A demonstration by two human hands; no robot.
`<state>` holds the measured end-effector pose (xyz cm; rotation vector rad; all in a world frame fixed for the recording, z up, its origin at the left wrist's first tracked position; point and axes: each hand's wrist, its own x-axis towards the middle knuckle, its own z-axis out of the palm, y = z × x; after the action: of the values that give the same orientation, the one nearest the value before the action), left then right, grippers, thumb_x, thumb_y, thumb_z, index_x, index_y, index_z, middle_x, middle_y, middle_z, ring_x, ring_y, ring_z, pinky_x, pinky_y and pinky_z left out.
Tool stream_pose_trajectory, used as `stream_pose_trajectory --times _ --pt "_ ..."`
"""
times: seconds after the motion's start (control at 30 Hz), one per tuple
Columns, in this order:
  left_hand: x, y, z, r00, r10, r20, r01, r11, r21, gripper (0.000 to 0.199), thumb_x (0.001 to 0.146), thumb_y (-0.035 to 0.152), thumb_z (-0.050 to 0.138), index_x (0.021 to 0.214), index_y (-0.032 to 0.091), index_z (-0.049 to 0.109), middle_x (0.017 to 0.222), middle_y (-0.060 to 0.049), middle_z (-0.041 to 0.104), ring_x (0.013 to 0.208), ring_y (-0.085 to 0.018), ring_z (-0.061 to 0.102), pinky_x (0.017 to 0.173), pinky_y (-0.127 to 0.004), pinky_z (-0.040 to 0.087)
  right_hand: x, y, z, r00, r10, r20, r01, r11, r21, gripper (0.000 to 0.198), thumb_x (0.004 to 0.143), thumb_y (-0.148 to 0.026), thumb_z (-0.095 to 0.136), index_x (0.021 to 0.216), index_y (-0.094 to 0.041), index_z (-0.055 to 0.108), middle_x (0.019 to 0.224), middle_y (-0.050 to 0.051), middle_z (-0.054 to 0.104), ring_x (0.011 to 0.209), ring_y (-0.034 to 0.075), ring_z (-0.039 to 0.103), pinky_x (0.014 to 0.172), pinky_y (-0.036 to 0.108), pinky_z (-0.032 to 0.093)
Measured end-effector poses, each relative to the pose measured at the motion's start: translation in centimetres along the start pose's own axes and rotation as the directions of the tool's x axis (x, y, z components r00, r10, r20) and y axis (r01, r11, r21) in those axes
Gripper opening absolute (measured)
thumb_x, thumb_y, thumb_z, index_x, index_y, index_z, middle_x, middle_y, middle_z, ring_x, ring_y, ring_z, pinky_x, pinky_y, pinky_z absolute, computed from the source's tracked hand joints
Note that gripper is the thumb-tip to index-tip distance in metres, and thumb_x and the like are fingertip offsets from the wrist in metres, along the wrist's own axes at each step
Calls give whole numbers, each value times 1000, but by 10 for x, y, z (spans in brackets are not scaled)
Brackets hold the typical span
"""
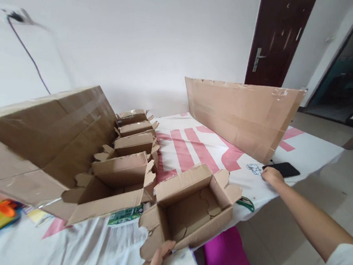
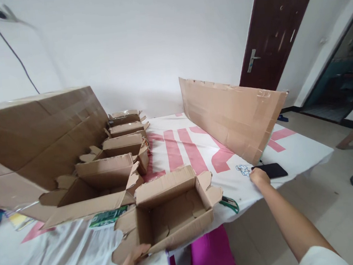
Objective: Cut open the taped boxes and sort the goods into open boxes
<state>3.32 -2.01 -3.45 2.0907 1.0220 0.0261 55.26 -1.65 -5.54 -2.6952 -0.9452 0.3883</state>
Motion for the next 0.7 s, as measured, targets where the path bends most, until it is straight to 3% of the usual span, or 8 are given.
stream_pose_trajectory --times 0.1,0.2,0.27,0.4,0.47,0.57,0.67,0.7 --pt "-7 9 -3 998 43 -34 -43 999 4 30 88 55 53 110 37 63 93 2 70 90 -23 68 73 -32 57 -2 -4 -1 994 84 71 -79 994 -69 29 94 -36 61 118 -20 61 121 7 63 103 20 64 86 39 55" --pt "-34 15 -9 997 41 -63 -41 999 6 33 94 46 55 119 25 60 111 -5 67 92 -20 66 79 -36 57 -7 -7 -7 994 92 54 -86 991 -102 30 94 -36 61 118 -19 61 121 7 63 104 21 63 88 42 54" --pt "-58 18 -12 995 32 -96 -32 1000 2 38 93 41 57 128 27 54 113 -5 67 94 -20 67 82 -36 57 -12 -10 -12 998 63 21 -61 993 -101 28 92 -35 62 114 -17 62 118 10 64 104 24 63 89 45 53" --pt "-90 26 -14 985 27 -171 -32 999 -22 56 86 31 54 139 39 41 108 0 71 100 -23 68 88 -32 54 -32 -21 -15 989 -140 -39 140 990 -13 24 87 -33 59 103 -17 65 112 20 66 107 35 64 89 48 51" --pt "-94 31 -16 979 37 -200 -45 998 -36 60 83 29 52 141 37 38 113 -1 70 104 -24 67 92 -33 53 -49 -29 -10 958 -285 -41 287 956 55 29 85 -37 54 106 -20 64 111 17 67 107 32 65 90 42 52" --pt "-93 34 -20 974 38 -225 -52 997 -57 60 81 32 53 139 38 39 117 -1 69 107 -24 65 93 -32 52 -85 -38 4 831 -557 3 540 808 236 49 77 -43 57 122 -25 58 121 11 66 110 27 64 89 34 54" --pt "-92 35 -25 976 53 -209 -73 993 -88 55 81 35 55 134 39 42 112 0 70 102 -24 66 90 -31 53 -125 -44 15 549 -834 60 715 506 482 92 58 -43 78 142 -27 45 144 12 52 130 35 51 102 43 48" --pt "-92 35 -26 976 60 -207 -82 992 -97 54 80 35 55 132 39 43 110 1 69 100 -24 66 89 -32 53 -138 -44 17 498 -864 76 728 464 504 101 50 -42 85 142 -27 46 145 13 51 133 38 47 107 47 43"
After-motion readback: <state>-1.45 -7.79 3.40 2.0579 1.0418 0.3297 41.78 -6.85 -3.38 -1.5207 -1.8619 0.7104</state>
